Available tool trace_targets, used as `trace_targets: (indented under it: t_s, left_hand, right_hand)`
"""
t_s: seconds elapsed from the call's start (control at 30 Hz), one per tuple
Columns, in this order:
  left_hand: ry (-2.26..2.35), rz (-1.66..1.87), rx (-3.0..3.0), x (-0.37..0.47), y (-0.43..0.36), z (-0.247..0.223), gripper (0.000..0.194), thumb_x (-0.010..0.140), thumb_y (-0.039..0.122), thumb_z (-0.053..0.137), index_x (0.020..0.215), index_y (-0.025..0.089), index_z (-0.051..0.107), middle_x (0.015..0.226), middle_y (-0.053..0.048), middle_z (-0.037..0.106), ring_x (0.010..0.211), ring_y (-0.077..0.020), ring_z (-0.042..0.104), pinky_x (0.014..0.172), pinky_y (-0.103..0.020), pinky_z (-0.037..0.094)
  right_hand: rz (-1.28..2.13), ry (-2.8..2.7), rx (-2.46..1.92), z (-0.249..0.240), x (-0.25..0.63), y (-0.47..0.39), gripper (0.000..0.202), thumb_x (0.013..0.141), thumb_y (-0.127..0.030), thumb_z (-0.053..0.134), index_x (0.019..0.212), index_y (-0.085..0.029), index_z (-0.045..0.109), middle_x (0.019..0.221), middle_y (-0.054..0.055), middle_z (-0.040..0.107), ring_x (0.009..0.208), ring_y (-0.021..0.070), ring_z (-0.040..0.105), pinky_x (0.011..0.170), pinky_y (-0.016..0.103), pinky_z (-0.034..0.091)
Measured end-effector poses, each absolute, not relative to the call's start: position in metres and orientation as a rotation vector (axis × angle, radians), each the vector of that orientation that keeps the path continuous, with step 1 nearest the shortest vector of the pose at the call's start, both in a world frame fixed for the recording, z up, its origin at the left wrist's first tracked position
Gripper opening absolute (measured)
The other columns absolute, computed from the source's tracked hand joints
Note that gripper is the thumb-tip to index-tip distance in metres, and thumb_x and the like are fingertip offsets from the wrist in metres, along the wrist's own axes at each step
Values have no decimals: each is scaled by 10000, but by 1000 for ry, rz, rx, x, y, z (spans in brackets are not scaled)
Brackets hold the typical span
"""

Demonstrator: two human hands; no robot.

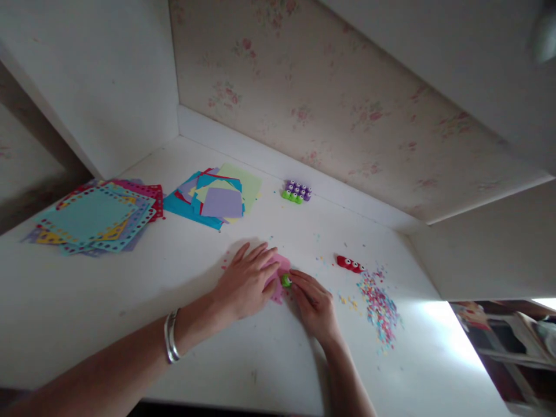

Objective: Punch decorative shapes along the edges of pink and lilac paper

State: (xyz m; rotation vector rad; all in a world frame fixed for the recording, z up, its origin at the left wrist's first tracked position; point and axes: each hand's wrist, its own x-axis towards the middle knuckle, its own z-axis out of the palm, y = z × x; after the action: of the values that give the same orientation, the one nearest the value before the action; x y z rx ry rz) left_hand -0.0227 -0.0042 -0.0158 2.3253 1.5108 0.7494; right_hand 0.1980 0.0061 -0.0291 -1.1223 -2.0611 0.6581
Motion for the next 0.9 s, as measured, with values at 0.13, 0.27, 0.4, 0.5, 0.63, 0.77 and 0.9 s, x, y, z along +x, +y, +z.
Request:
trace_targets:
  t_s: [0.13, 0.27, 0.4, 0.5, 0.63, 0.77, 0.9]
  left_hand:
    - [1446, 737, 2307, -23, -5, -15, 357, 890, 237, 562, 1240, 261, 629, 1327, -53, 615, 1312, -272, 470, 1171, -525, 228]
    - [1455, 747, 2297, -23, -5, -14, 295, 887, 259, 583, 1172, 252, 660, 1280, -58, 635, 1282, -276, 484, 1162, -522, 233]
    - [1457, 747, 2305, -22, -5, -14, 283, 890, 261, 583, 1161, 252, 663, 1270, -58, 636, 1280, -278, 481, 1157, -520, 235]
    - [1459, 752, 2303, -22, -5, -15, 278, 893, 253, 573, 1157, 254, 661, 1267, -57, 636, 1278, -275, 483, 1156, -522, 234]
    - [1463, 752, 2308, -21, -6, -15, 255, 893, 254, 570, 1131, 245, 661, 1275, -62, 634, 1282, -274, 483, 1155, -516, 237]
    - [1481, 743, 2317, -22, -6, -15, 224, 906, 270, 562, 1106, 245, 660, 1299, -60, 626, 1290, -281, 484, 1151, -524, 235]
    - [1481, 715, 2329, -22, -6, -15, 235, 913, 289, 559, 1123, 235, 651, 1304, -66, 625, 1285, -276, 495, 1151, -525, 232]
  right_hand:
    - [667, -2066, -1119, -29, 197, 6, 238, 956, -174, 576, 1097, -259, 748, 1136, 70, 739, 1059, 201, 692, 941, 370, 574]
    - [662, -2067, -1124, -28, 196, 5, 235, 950, -174, 588, 1096, -261, 750, 1131, 67, 741, 1052, 200, 695, 937, 365, 577]
    - [660, -2065, -1142, -29, 196, 5, 228, 950, -192, 590, 1094, -268, 750, 1128, 66, 743, 1050, 210, 696, 932, 382, 578]
    - [670, -2068, -1142, -29, 196, 4, 224, 952, -206, 587, 1093, -269, 749, 1136, 65, 739, 1067, 218, 687, 946, 396, 565]
    - [671, -1997, -1168, -23, 195, 2, 204, 968, -256, 567, 1086, -235, 732, 1082, 77, 739, 1017, 219, 683, 887, 375, 556]
    - [661, -1736, -1292, -12, 192, 1, 380, 1034, -329, 426, 760, -208, 661, 734, 23, 669, 712, 162, 633, 669, 293, 508]
    - [620, -1737, -1270, -8, 189, 0, 387, 1043, -316, 396, 809, -209, 685, 785, 40, 702, 732, 173, 643, 686, 307, 508]
